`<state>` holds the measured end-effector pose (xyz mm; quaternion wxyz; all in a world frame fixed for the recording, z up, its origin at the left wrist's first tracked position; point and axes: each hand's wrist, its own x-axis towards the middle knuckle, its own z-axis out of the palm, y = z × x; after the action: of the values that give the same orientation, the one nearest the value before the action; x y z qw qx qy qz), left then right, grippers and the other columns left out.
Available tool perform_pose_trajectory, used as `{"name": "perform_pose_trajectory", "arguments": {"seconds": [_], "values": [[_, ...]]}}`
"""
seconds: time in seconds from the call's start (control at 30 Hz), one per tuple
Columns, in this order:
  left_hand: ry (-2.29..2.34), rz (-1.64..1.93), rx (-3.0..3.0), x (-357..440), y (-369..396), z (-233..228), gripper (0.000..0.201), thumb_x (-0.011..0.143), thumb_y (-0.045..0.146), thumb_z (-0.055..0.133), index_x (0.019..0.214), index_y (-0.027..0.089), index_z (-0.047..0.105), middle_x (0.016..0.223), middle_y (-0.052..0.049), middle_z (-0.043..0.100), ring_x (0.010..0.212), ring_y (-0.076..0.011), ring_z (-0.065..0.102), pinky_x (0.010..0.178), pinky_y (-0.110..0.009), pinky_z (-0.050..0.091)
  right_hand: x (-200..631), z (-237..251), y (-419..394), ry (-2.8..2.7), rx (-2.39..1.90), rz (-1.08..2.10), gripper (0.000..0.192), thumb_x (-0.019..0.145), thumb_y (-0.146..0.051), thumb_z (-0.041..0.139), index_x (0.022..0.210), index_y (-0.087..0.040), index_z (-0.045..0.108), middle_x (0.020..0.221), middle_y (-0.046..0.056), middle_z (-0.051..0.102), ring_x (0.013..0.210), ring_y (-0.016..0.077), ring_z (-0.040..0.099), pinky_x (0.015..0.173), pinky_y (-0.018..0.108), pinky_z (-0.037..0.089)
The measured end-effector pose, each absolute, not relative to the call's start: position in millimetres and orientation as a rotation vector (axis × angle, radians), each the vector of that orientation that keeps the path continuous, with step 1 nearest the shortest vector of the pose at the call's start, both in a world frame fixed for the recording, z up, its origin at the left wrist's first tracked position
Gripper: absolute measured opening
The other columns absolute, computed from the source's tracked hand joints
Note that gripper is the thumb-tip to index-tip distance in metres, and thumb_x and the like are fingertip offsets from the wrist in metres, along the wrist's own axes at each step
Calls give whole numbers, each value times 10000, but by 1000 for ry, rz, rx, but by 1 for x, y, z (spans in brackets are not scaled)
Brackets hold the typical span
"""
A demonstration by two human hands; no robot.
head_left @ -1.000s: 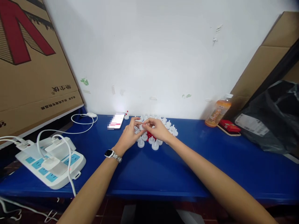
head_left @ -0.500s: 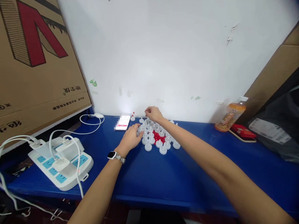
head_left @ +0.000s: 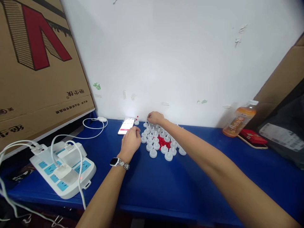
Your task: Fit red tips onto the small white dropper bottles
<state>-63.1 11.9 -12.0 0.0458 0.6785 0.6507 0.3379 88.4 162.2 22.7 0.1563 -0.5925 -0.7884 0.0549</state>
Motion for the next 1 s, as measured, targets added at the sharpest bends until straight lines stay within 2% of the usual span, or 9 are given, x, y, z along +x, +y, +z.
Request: {"name": "perform_pose_trajectory", "arguments": {"seconds": [0.1, 0.2, 0.37, 0.5, 0.63, 0.73, 0.8, 0.87, 1.0], "values": [[2045, 1022, 2034, -65, 11, -14, 163, 896, 211, 445, 958, 225, 594, 960, -101, 710, 846, -272, 667, 674, -356, 473, 72, 23, 159, -2273, -1610, 148, 291, 851, -386, 595, 1085, -258, 710, 1170, 73, 702, 1086, 253, 626, 900, 348, 462], [2051, 956, 2008, -68, 10, -16, 142, 894, 231, 458, 936, 227, 593, 933, -106, 708, 838, -281, 666, 669, -359, 466, 49, 20, 156, -2294, -1550, 190, 345, 856, -469, 595, 1114, -264, 697, 1153, 68, 707, 1056, 245, 635, 890, 346, 465], [2023, 916, 1992, -71, 11, -15, 138, 905, 241, 455, 919, 219, 591, 903, -106, 694, 853, -268, 658, 701, -354, 475, 25, 18, 154, -2246, -1531, 276, 180, 821, -309, 642, 968, -247, 727, 1040, 56, 736, 963, 230, 663, 816, 318, 473], [2009, 1047, 1989, -70, 10, -13, 159, 920, 304, 482, 1015, 201, 558, 1020, -117, 649, 901, -252, 636, 726, -357, 493, 36, 22, 142, -2117, -1492, 314, 191, 867, -311, 573, 989, -234, 698, 995, 43, 741, 917, 191, 658, 768, 285, 465], [1904, 1307, 2005, -63, 10, -10, 396, 945, 426, 478, 1258, 185, 452, 1219, -156, 544, 949, -249, 618, 793, -397, 510, 67, 23, 107, -1735, -1188, 856, 181, 825, -316, 607, 891, -158, 668, 795, 47, 730, 705, 124, 608, 601, 213, 430], [1634, 1366, 2129, -53, 8, -7, 485, 954, 457, 476, 1355, 199, 386, 1278, -146, 508, 915, -216, 616, 829, -392, 511, 96, 22, 69, -1445, -1036, 1234, 223, 750, -360, 674, 854, -163, 656, 775, 29, 708, 562, 84, 466, 432, 180, 278], [1429, 1303, 2200, -44, 4, -5, 464, 970, 456, 452, 1362, 215, 389, 1198, -115, 556, 870, -196, 617, 799, -365, 514, 113, 20, 43, -1309, -973, 1360, 250, 699, -375, 714, 820, -169, 639, 756, 9, 683, 519, 67, 391, 400, 177, 203], [1289, 1235, 2239, -34, -2, -2, 427, 984, 449, 427, 1344, 219, 408, 1054, -77, 595, 836, -189, 615, 775, -345, 508, 128, 18, 21, -1233, -941, 1359, 275, 678, -396, 735, 788, -174, 615, 717, -10, 650, 499, 59, 358, 396, 180, 182], [1185, 1148, 2294, -21, -14, 3, 375, 998, 427, 396, 1311, 222, 428, 860, -18, 568, 774, -182, 592, 769, -338, 485, 146, 10, -5, -1285, -942, 1180, 302, 715, -450, 723, 781, -183, 599, 678, -27, 600, 526, 74, 430, 438, 191, 287]]}}
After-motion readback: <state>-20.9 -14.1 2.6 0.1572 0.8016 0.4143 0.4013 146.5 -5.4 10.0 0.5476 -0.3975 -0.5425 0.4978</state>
